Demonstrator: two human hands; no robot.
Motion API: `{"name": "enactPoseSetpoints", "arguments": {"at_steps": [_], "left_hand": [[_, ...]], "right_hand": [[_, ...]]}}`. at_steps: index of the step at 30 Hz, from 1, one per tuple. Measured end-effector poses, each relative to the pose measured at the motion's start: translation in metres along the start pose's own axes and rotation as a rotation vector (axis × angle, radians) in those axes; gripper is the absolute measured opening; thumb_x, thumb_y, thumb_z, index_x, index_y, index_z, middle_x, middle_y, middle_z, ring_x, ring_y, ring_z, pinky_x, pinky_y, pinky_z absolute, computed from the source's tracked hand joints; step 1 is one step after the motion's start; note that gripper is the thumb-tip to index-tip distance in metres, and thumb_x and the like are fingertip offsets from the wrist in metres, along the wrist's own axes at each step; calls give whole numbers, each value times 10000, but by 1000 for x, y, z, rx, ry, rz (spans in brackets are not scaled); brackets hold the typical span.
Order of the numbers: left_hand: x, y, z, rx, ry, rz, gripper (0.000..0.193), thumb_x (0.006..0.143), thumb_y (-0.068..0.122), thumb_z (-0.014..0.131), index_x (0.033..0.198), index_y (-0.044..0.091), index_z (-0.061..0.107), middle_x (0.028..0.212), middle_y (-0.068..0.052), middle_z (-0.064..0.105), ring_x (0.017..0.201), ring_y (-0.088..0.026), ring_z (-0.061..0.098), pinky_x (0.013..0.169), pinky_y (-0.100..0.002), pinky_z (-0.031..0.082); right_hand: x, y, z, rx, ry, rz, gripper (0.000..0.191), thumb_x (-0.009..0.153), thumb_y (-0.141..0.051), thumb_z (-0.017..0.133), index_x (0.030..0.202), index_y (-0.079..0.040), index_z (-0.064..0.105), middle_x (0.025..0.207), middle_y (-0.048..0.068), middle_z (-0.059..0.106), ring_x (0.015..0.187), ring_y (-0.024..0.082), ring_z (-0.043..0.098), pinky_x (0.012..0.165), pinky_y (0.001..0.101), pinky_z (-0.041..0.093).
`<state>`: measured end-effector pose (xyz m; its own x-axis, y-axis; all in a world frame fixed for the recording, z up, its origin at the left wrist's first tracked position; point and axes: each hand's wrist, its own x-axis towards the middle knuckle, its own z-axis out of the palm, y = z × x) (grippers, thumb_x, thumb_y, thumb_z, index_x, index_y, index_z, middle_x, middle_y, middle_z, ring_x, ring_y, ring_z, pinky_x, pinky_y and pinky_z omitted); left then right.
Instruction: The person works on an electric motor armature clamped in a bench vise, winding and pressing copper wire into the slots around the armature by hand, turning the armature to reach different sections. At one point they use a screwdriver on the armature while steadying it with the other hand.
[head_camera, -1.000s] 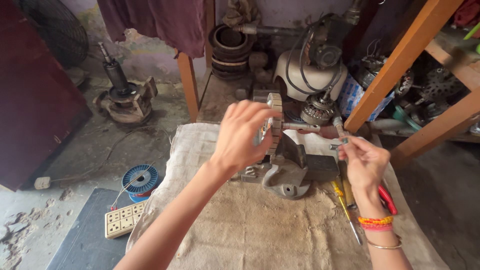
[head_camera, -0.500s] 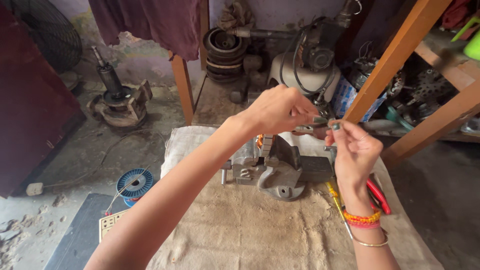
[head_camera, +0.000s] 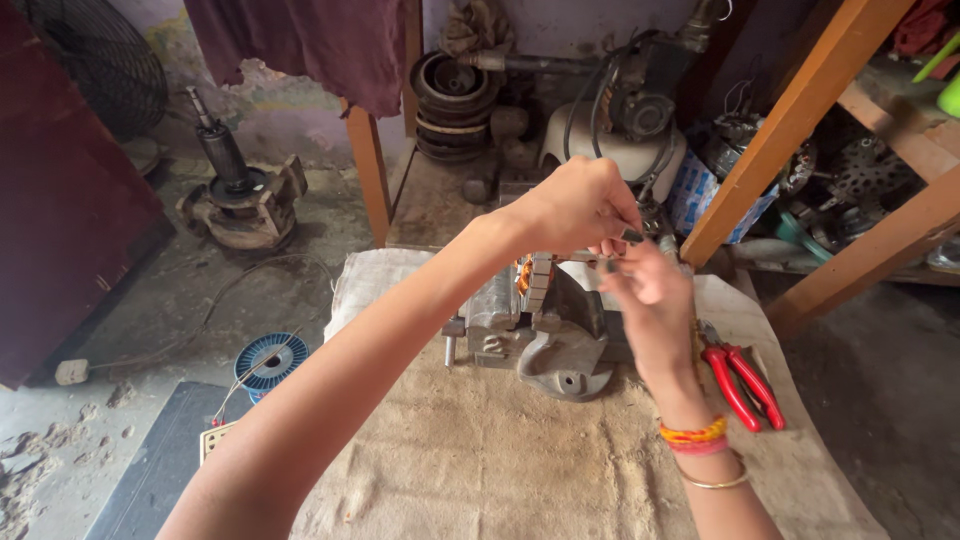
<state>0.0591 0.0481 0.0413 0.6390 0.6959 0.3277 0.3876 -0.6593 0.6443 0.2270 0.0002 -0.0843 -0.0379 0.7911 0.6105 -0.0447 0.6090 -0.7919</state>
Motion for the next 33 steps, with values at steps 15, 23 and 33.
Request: {"name": "enactPoseSetpoints", "arguments": {"at_steps": [15, 23, 33], "left_hand": [[-79, -38, -19, -359, 264, -19, 203, 919, -70, 602, 1077, -78, 729, 922, -143, 798, 843, -164, 786, 779, -291, 668], [-102, -58, -9, -291, 473, -60, 194, 929, -61, 602, 1063, -70, 742, 933, -135, 793, 883, -170, 791, 774, -285, 662], [-132, -53, -3, 212, 554, 75, 266, 832, -75, 654, 1075, -15, 745, 924, -153, 785, 859, -250, 789, 767, -326, 608]], "right_hand": [[5, 2, 45, -335, 180, -59, 106, 902, -11, 744, 990, 37, 779, 928, 76, 750, 753, 89, 660, 686, 223, 524], [13, -8, 48, -340, 116, -79, 109, 902, 3, 730, 992, 24, 786, 925, 61, 754, 753, 85, 667, 684, 225, 533], [-8, -60, 39, -468, -190, -381, 292, 845, 6, 757, 1136, -2, 743, 1020, 107, 739, 804, 145, 685, 710, 249, 558]]}}
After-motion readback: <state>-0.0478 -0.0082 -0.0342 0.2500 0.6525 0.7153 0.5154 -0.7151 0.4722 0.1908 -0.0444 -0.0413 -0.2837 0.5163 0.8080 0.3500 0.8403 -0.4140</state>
